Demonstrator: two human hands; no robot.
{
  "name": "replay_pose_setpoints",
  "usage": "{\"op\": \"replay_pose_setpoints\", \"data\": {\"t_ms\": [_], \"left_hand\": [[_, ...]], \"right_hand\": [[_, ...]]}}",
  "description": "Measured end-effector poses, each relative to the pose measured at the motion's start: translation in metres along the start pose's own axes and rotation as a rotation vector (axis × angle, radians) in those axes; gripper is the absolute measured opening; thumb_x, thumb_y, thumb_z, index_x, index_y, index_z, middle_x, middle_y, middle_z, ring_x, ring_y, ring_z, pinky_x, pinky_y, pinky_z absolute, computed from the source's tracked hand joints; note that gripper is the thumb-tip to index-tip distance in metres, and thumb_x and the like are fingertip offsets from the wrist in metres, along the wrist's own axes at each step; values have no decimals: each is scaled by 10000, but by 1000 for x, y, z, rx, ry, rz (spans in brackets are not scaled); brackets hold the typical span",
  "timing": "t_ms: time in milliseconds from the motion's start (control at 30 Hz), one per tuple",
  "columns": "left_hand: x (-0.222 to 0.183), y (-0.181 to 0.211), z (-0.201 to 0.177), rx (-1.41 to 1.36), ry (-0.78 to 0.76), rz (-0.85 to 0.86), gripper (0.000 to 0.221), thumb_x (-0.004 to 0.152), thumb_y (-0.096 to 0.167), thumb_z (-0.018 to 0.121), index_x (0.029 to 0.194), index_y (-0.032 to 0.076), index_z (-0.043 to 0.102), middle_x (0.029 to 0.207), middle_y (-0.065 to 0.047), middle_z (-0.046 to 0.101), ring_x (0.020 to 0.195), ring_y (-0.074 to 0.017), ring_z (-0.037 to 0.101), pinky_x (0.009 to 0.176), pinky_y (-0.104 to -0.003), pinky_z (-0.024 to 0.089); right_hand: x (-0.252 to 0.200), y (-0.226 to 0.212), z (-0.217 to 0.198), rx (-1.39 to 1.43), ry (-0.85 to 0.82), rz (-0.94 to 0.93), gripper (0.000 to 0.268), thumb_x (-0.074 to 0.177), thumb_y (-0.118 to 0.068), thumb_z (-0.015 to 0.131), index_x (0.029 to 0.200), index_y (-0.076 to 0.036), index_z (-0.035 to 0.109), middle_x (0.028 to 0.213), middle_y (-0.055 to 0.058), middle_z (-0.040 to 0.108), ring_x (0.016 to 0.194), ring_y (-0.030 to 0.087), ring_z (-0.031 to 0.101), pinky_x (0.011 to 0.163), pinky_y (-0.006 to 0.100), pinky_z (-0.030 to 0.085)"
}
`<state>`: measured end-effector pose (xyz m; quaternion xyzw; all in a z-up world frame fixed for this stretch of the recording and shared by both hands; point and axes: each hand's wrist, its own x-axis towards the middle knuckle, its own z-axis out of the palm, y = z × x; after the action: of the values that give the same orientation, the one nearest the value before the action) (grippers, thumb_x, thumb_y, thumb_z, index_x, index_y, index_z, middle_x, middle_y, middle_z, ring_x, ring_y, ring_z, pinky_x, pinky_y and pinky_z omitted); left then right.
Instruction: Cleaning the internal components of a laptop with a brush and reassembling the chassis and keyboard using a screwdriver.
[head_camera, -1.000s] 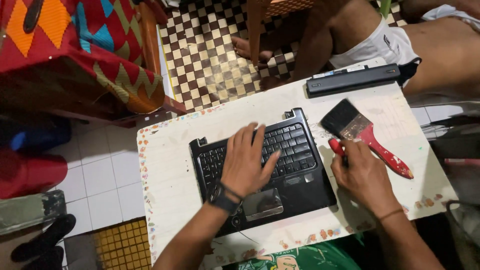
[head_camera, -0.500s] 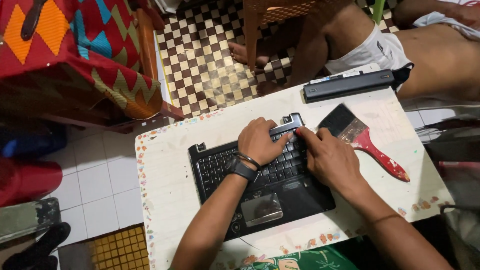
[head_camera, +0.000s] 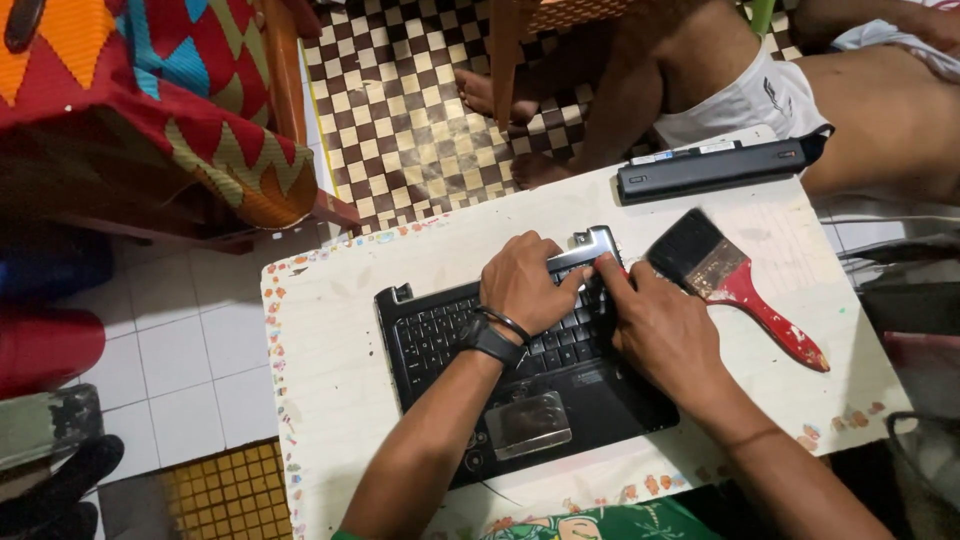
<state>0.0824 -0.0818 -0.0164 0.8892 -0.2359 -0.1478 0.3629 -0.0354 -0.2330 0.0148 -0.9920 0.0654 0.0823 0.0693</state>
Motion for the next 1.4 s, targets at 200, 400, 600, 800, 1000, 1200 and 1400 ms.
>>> {"op": "replay_pose_setpoints", "data": {"t_ms": [200, 400, 600, 800, 1000, 1200, 1400], "left_hand": [[-4, -4, 4, 14, 31, 44, 375, 814, 413, 765, 933, 60, 719, 803, -82, 611, 856, -317, 643, 748, -468, 512], [-1, -9, 3, 34, -58, 7, 316, 863, 397, 704, 1000, 114, 739, 845, -29, 630, 880, -256, 653, 778, -415, 514], [2, -9, 5, 21, -29, -23, 273, 854, 369, 721, 971, 125, 751, 836, -26, 629, 878, -262, 654, 772, -419, 519], [-2, -9, 2, 36, -50, 13, 297, 868, 348, 712, 1025, 98, 749, 889, -78, 652, 933, -310, 664, 803, -453, 530], [-3, -17, -10, -3, -151, 58, 315, 917, 303, 676, 1160, 113, 734, 966, -79, 673, 1000, -316, 665, 848, -442, 540], [-1, -24, -12, 26, -128, 26, 294, 881, 246, 701, 1112, 73, 754, 971, -145, 703, 985, -369, 689, 846, -464, 557], [7, -26, -3, 29, -110, -60, 261, 850, 292, 722, 1044, 130, 787, 909, -74, 709, 896, -283, 711, 780, -389, 566]], "right_hand": [[2, 1, -1, 19, 9, 6, 627, 871, -160, 463, 1496, -217, 453, 950, 111, 572, 778, 403, 707, 623, 587, 598], [-2, -5, -2, -43, 44, -25, 655, 844, -149, 482, 1496, -204, 440, 934, 95, 565, 728, 381, 704, 575, 560, 593], [0, -6, 5, -92, 82, -93, 586, 829, -135, 498, 1415, -115, 500, 952, 127, 579, 723, 398, 702, 537, 560, 585], [3, -3, 10, -211, 177, -166, 535, 835, -128, 513, 1367, -103, 568, 918, 88, 581, 694, 339, 706, 505, 514, 582], [-3, -9, -3, -41, 135, -42, 563, 903, -198, 471, 1465, -233, 475, 922, 90, 566, 702, 386, 701, 519, 558, 576], [3, -15, 10, -33, -28, -63, 682, 819, -150, 574, 1479, -231, 422, 1051, 121, 580, 823, 397, 703, 631, 572, 612], [6, -15, 8, -77, -89, -110, 768, 750, -125, 660, 1491, -140, 455, 1088, 126, 604, 829, 362, 727, 639, 564, 621]]}}
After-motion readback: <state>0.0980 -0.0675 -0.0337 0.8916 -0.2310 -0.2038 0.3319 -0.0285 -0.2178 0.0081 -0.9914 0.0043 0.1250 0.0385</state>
